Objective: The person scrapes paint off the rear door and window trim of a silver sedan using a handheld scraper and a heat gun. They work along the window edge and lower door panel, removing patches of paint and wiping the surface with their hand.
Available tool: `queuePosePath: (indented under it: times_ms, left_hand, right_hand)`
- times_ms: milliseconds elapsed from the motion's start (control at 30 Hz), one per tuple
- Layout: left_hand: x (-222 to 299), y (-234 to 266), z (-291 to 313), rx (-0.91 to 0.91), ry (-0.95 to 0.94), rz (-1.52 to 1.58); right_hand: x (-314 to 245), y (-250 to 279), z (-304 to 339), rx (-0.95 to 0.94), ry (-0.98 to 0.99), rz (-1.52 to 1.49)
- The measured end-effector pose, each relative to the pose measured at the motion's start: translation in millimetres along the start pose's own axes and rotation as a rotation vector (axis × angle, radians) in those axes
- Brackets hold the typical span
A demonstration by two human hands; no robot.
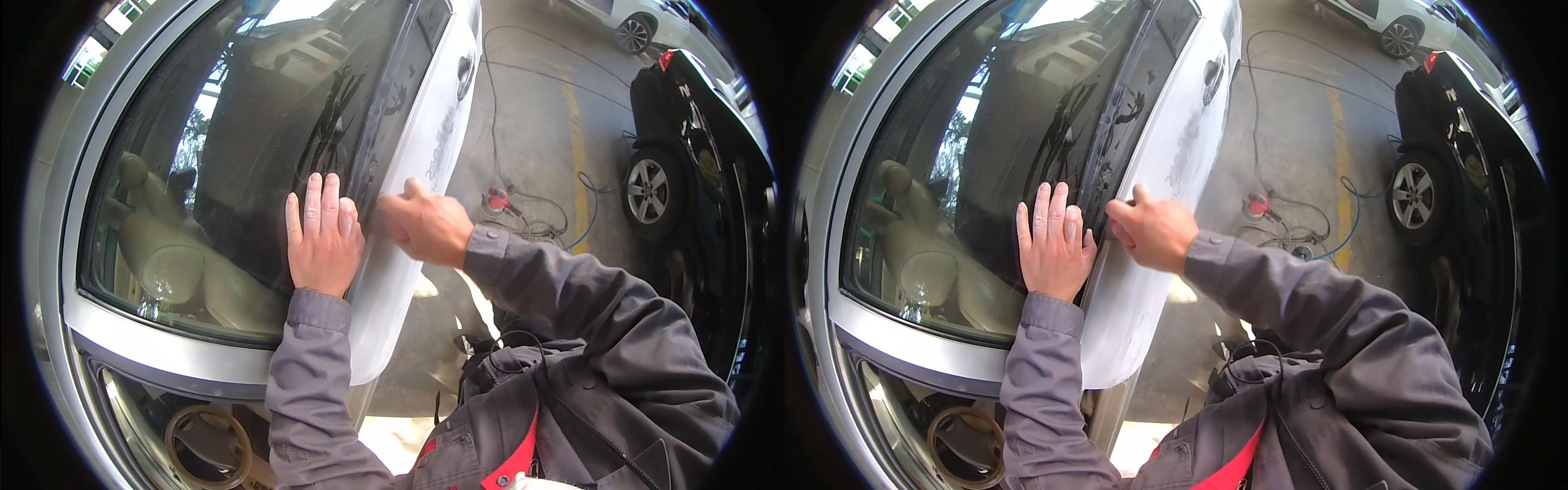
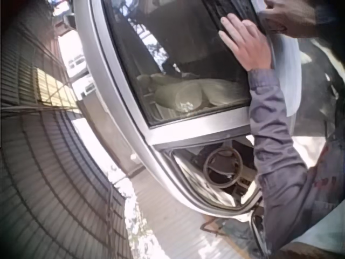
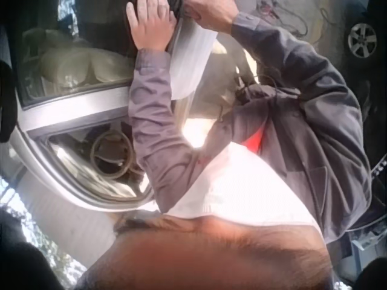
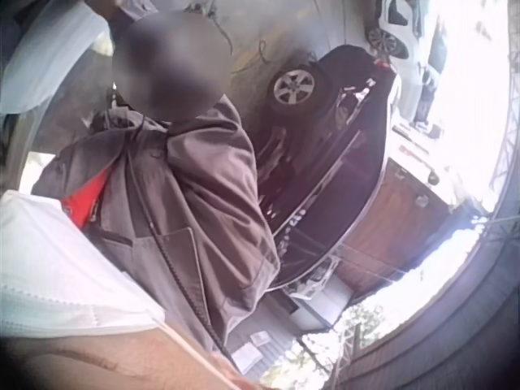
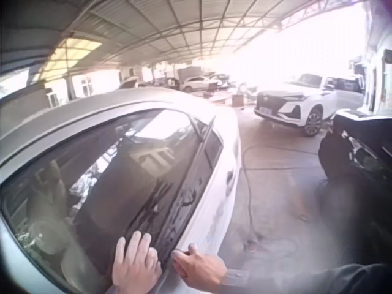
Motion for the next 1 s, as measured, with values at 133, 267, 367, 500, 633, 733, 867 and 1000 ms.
queuePosePath:
  times_ms: [133,267,367,500,633,733,867,1000]
  left_hand:
    - [1,1,3,0.015,0.013,-0.012]
    - [-1,8,3,-0.004,0.021,-0.027]
    - [1,9,1,-0.020,0.021,-0.008]
    - [0,6,3,-0.047,0.025,0.003]
    - [0,7,0,-0.076,0.034,-0.001]
    - [2,10,-3,-0.099,0.046,-0.019]
    - [5,19,-5,-0.107,0.053,-0.073]
    - [5,27,-7,-0.130,0.062,-0.125]
  right_hand:
    - [-29,-2,16,-0.022,-0.045,-0.063]
    - [-40,-8,20,-0.032,0.001,-0.093]
    - [-26,-6,13,-0.040,-0.029,-0.062]
    - [4,5,-7,-0.019,-0.013,-0.038]
    - [41,20,-29,-0.023,-0.013,-0.006]
    - [75,30,-49,0.046,0.007,0.007]
    - [127,47,-80,0.110,0.007,0.027]
    - [183,53,-117,0.147,0.037,0.005]
Point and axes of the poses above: each hand's wrist, its own z-axis away from the middle knuckle, its own y-axis out of the back of the hand, x = y × z, the point moved 3 cm from there along -z, towards the middle knuckle, and after that the axes turned 12 degrees about z, right-handed, at the moved point
